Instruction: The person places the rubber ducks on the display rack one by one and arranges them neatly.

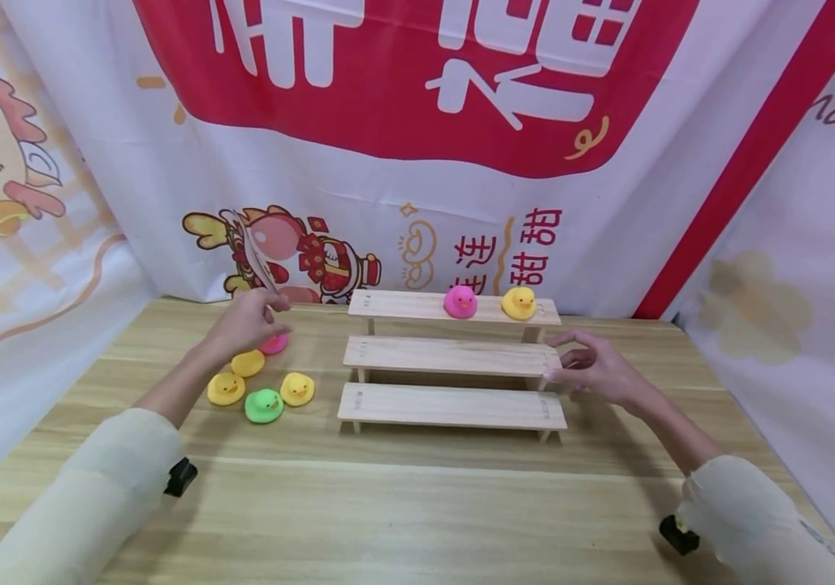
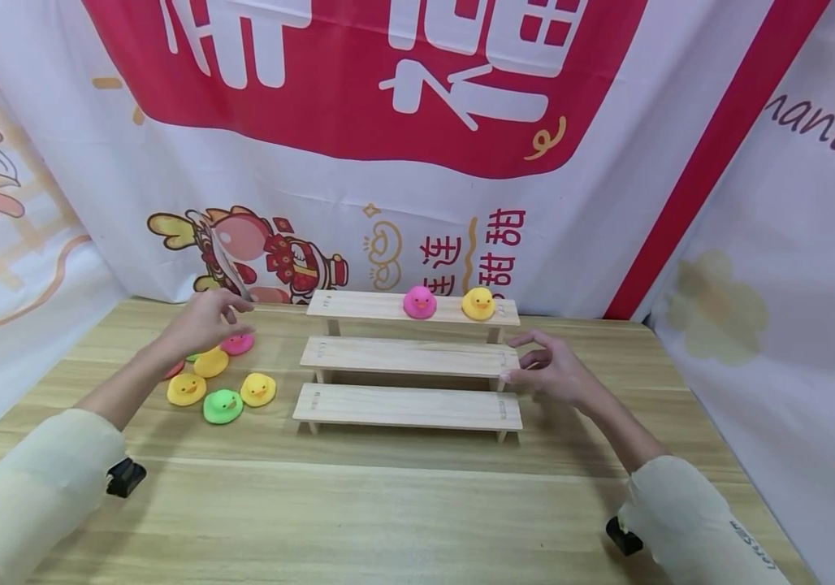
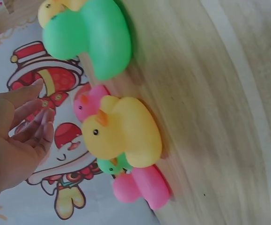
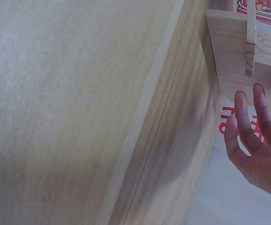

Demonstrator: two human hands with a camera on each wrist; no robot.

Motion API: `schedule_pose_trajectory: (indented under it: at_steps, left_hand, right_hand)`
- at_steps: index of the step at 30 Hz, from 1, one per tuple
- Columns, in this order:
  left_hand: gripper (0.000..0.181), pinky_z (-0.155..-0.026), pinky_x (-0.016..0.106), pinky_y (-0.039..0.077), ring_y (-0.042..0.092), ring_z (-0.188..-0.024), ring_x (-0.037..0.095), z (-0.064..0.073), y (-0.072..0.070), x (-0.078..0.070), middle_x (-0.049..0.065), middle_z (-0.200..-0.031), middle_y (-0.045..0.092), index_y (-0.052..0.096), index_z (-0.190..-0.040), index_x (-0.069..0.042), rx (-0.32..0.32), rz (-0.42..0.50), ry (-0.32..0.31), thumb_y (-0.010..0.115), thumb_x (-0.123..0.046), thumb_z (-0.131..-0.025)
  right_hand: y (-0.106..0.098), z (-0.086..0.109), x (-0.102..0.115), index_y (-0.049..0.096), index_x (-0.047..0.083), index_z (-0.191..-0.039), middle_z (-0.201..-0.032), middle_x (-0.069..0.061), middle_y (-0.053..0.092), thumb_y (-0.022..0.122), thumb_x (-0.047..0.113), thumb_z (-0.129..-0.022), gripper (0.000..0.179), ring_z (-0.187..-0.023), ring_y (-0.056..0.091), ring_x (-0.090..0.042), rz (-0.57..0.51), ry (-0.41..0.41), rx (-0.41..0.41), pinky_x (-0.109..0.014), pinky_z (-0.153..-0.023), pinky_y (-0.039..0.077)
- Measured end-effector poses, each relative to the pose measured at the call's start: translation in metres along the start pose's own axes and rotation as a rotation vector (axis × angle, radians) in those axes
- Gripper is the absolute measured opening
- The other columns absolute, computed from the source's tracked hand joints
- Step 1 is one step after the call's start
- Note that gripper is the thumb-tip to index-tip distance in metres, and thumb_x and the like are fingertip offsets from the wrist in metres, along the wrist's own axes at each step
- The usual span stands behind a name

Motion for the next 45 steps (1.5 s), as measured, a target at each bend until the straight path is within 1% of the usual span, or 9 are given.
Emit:
schedule_pose_trajectory:
  at_steps: [4,8,11,15,20,27,36,40,45]
  left_hand:
    - [0.037,-0.057,0.028,0.047,0.056,-0.073,0.024,-0.001,0.002,0.009,0.032,-0.116,0.065,0.067,-0.12,0.015,0.055,-0.029,-0.04,0.077,-0.002,-0.089]
    - [0.039,-0.066,0.034,0.055,0.062,-0.083,0.03,-0.003,0.004,0.016,0.035,-0.121,0.064,0.066,-0.121,0.016,0.088,-0.069,-0.052,0.077,-0.003,-0.089]
    - [0.039,-0.075,0.043,0.06,0.065,-0.094,0.038,-0.005,0.005,0.019,0.036,-0.121,0.064,0.066,-0.122,0.016,0.11,-0.086,-0.064,0.077,-0.005,-0.09]
    - [0.038,-0.09,0.055,0.058,0.065,-0.108,0.047,-0.008,0.007,0.021,0.035,-0.119,0.066,0.065,-0.122,0.016,0.139,-0.139,-0.062,0.075,-0.004,-0.092]
    - [0.036,-0.097,0.06,0.053,0.062,-0.115,0.053,-0.01,0.007,0.022,0.037,-0.121,0.065,0.064,-0.122,0.018,0.159,-0.184,-0.048,0.073,0.0,-0.092]
    - [0.034,-0.093,0.059,0.055,0.064,-0.109,0.05,-0.007,0.006,0.025,0.038,-0.115,0.066,0.065,-0.117,0.019,0.156,-0.189,-0.039,0.074,0.002,-0.089]
    - [0.024,-0.08,0.049,0.059,0.064,-0.088,0.035,-0.008,0.005,0.024,0.029,-0.1,0.071,0.07,-0.107,0.015,0.141,-0.149,-0.038,0.077,0.002,-0.088]
    - [0.026,-0.081,0.049,0.059,0.065,-0.091,0.035,-0.007,0.003,0.021,0.029,-0.105,0.07,0.07,-0.111,0.014,0.132,-0.112,-0.057,0.075,-0.001,-0.091]
    - [0.029,-0.075,0.038,0.057,0.061,-0.092,0.034,-0.006,0.001,0.013,0.028,-0.109,0.07,0.069,-0.116,0.012,0.115,-0.064,-0.093,0.074,-0.005,-0.093]
  right_hand:
    - [0.001,0.001,0.0,0.052,-0.003,-0.138,-0.102,-0.018,0.072,0.081,0.01,-0.091,0.056,-0.085,0.069,-0.018,-0.001,0.007,0.0,-0.039,-0.068,0.061]
    - [0.002,0.001,0.001,0.052,-0.003,-0.138,-0.103,-0.018,0.071,0.08,0.01,-0.091,0.056,-0.085,0.068,-0.014,0.002,0.006,-0.002,-0.038,-0.068,0.061]
    - [0.001,0.001,0.001,0.052,-0.003,-0.138,-0.103,-0.019,0.071,0.08,0.009,-0.092,0.056,-0.085,0.068,-0.014,-0.005,0.0,0.002,-0.038,-0.067,0.06]
    - [0.0,0.001,0.001,0.051,-0.004,-0.139,-0.104,-0.019,0.071,0.079,0.008,-0.092,0.056,-0.085,0.068,-0.014,-0.014,-0.003,0.005,-0.038,-0.067,0.06]
    - [0.0,0.0,0.001,0.051,-0.003,-0.14,-0.104,-0.02,0.071,0.079,0.009,-0.092,0.056,-0.086,0.068,-0.017,-0.009,0.001,0.006,-0.038,-0.067,0.061]
    - [0.0,-0.001,0.0,0.051,-0.003,-0.139,-0.103,-0.02,0.07,0.08,0.011,-0.092,0.056,-0.085,0.068,-0.018,0.004,0.008,0.006,-0.038,-0.068,0.061]
    - [-0.001,0.0,0.0,0.052,-0.004,-0.138,-0.102,-0.022,0.07,0.079,0.009,-0.092,0.055,-0.085,0.069,-0.018,-0.002,-0.005,0.004,-0.04,-0.068,0.061]
    - [0.0,0.0,0.0,0.052,-0.004,-0.138,-0.102,-0.023,0.07,0.079,0.008,-0.092,0.055,-0.085,0.069,-0.018,-0.01,-0.006,0.006,-0.039,-0.068,0.061]
    - [0.001,0.0,0.002,0.052,-0.004,-0.139,-0.102,-0.02,0.071,0.079,0.008,-0.092,0.055,-0.084,0.068,-0.015,-0.012,-0.002,0.002,-0.039,-0.067,0.061]
Point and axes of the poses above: each hand's wrist, its own z-axis away from the middle knuckle, its own y-axis out of the palm, x = y × z, the point moved 1 cm from there along -z, towards the middle knuckle
